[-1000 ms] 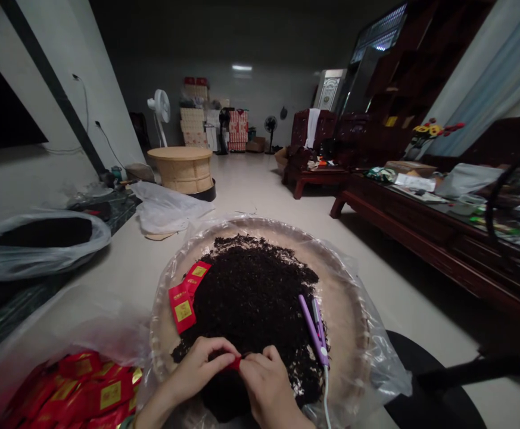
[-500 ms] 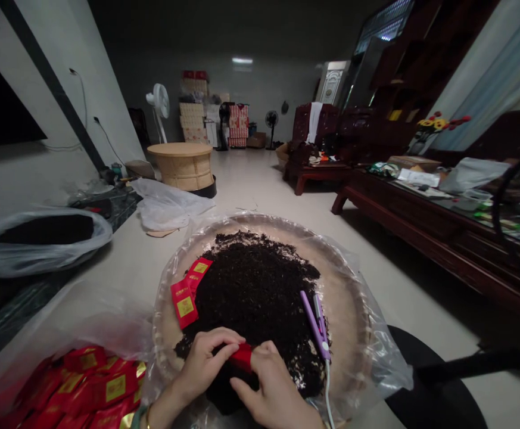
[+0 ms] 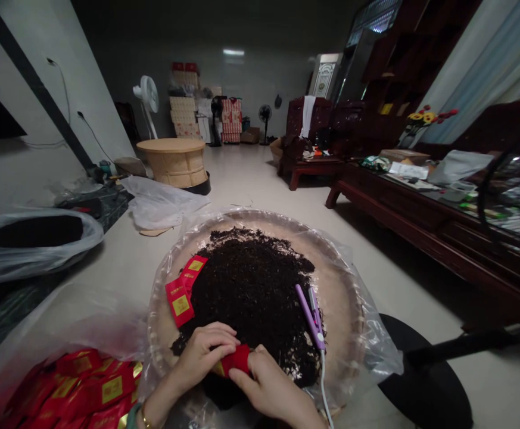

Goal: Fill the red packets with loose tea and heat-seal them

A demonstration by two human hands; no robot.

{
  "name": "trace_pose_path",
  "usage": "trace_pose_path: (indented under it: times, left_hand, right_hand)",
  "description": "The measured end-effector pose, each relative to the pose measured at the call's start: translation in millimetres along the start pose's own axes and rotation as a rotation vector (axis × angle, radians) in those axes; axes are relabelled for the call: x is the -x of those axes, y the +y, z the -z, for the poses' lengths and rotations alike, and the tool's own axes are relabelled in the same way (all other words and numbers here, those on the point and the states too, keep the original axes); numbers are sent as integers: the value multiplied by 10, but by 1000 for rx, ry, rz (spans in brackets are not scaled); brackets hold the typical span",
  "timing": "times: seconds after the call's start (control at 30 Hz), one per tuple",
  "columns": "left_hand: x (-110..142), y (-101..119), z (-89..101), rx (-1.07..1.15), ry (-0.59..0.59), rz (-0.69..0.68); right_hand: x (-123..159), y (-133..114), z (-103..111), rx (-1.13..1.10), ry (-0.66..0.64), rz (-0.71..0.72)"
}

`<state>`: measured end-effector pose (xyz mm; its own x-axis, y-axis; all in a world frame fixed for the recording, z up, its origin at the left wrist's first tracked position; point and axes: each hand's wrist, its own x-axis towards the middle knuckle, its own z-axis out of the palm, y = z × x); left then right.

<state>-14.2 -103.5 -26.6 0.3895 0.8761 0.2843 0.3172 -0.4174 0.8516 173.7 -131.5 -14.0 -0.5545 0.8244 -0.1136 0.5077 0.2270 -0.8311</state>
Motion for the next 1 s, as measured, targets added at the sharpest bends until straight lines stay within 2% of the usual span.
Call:
trace_pose_path:
  times: [0.1, 0.17, 0.23, 0.33, 0.47, 0.57, 0.63, 0.77, 0.87, 1.0]
  left_hand:
    - [7, -35, 1, -58, -26, -42]
    - [10, -46, 2, -114, -37, -92]
    - [9, -50, -5, -172, -27, -148]
    - [-1, -48, -16, -233, 24, -181]
    - [31, -39, -28, -366, 116, -260]
    - [120, -28, -91, -587, 61, -351]
    - [184, -25, -162, -727, 27, -323]
    - [256, -47, -275, -850, 62, -115]
    - [256, -101, -277, -795, 94, -38]
    - [236, -192, -227, -658, 172, -55]
  right_hand:
    - [-39, -35, 36, -7, -89, 6]
    - [-46, -40, 47, -11, -80, -30]
    - [-45, -28, 47, 6, -71, -76]
    - [-51, -5, 52, 15, -124, -88]
    - [-71, 15, 93, -158, -131, -56]
    - [-95, 43, 116, -297, -64, -88]
    - [-127, 67, 109, -369, -22, -115]
    - [-231, 82, 61, -475, 25, -147]
    - [-310, 38, 41, -516, 29, -155]
    - [-383, -72, 66, -527, 10, -138]
